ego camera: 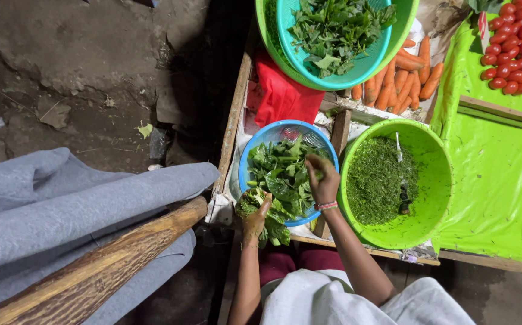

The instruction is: The person sorts leafy green vegetables by hand from a blue bowl into a larger green bowl, handling bunches of leaves while working at a stall containing carrots and tomatoes.

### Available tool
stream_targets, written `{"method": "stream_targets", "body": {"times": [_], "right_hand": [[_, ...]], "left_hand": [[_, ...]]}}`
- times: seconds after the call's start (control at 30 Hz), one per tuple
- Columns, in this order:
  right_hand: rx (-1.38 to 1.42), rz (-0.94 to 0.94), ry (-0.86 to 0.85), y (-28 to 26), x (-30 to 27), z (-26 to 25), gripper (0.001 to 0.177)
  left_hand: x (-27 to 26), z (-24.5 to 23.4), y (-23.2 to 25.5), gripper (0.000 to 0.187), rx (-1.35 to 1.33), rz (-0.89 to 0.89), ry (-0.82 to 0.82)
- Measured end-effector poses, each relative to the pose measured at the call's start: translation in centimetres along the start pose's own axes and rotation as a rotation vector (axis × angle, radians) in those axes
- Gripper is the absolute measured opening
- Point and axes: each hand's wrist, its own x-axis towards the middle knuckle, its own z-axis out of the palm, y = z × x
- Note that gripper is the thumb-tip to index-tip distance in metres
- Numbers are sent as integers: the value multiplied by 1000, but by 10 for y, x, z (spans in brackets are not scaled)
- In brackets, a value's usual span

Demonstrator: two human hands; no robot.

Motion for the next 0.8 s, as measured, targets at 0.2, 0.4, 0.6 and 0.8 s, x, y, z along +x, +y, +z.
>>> {"method": "stream_targets", "body": {"times": [0.2, 0.4, 0.6, 0.8], "right_hand": [[-143, 141, -227, 96, 20, 57, 54], [-247, 44, -360, 114, 16, 74, 57], [-411, 34, -390, 97, 29, 76, 50], [-256, -23, -320, 125, 36, 73, 27]], "left_hand": [[-12, 16, 42, 40, 196, -13, 6], [-18, 24, 37, 46, 184, 97, -82], [-28, 26, 49, 47, 132, 108, 0], [-33, 22, 52, 47, 147, 118, 8]]}}
